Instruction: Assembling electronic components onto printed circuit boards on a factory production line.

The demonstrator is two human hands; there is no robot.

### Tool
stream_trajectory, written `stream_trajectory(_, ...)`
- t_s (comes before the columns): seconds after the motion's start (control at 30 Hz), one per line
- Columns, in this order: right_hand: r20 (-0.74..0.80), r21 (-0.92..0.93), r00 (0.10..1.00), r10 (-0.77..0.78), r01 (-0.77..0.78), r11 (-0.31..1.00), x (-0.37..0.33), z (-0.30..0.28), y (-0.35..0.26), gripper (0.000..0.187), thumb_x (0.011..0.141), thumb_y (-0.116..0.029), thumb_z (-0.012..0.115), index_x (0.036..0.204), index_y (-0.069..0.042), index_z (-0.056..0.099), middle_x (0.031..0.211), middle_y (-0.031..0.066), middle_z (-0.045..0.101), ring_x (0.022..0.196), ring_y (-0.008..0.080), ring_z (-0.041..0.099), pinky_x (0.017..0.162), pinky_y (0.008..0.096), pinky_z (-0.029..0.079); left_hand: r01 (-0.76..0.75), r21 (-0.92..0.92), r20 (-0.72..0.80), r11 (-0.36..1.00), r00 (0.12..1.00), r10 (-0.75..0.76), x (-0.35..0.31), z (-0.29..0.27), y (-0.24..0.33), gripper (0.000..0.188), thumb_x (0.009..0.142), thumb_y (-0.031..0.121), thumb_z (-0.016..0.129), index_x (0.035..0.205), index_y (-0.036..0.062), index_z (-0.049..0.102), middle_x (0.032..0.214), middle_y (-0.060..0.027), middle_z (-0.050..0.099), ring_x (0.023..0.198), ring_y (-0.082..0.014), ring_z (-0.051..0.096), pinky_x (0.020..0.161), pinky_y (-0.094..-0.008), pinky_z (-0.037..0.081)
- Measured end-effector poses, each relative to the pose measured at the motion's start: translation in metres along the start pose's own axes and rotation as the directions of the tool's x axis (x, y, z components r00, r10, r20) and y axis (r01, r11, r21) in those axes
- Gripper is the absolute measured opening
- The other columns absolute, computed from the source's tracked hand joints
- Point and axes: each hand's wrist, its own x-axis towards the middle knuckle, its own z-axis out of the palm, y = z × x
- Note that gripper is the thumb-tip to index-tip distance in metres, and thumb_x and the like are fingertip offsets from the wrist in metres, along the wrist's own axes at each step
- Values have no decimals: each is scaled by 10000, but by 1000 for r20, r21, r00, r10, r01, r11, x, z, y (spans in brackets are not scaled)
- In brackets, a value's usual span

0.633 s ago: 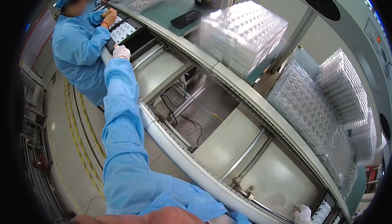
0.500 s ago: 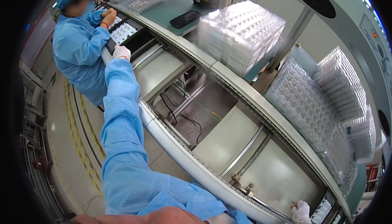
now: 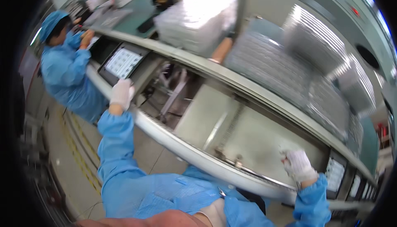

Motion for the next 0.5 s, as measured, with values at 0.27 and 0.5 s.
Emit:
stream_trajectory(0.27,-491,-90,870,-44,0,996,17,-35,90,254,867,-123,647,1114,-84,693,873,188,690,836,387,661,776,457,532,-410,-173,-264,895,895,359,-109,-29,116,206,909,148,628,1090,49,616,1011,-199,649,967,-402,622,843,-491,495)
stream_trajectory(0.5,-692,13,706,151,-197,980,52,-78,162,365,855,-65,613,1218,-98,636,908,168,694,916,363,658,848,452,517,-440,-337,40,833,877,479,-155,-77,205,274,872,219,678,1114,107,616,1177,-242,627,839,-395,673,753,-486,538)
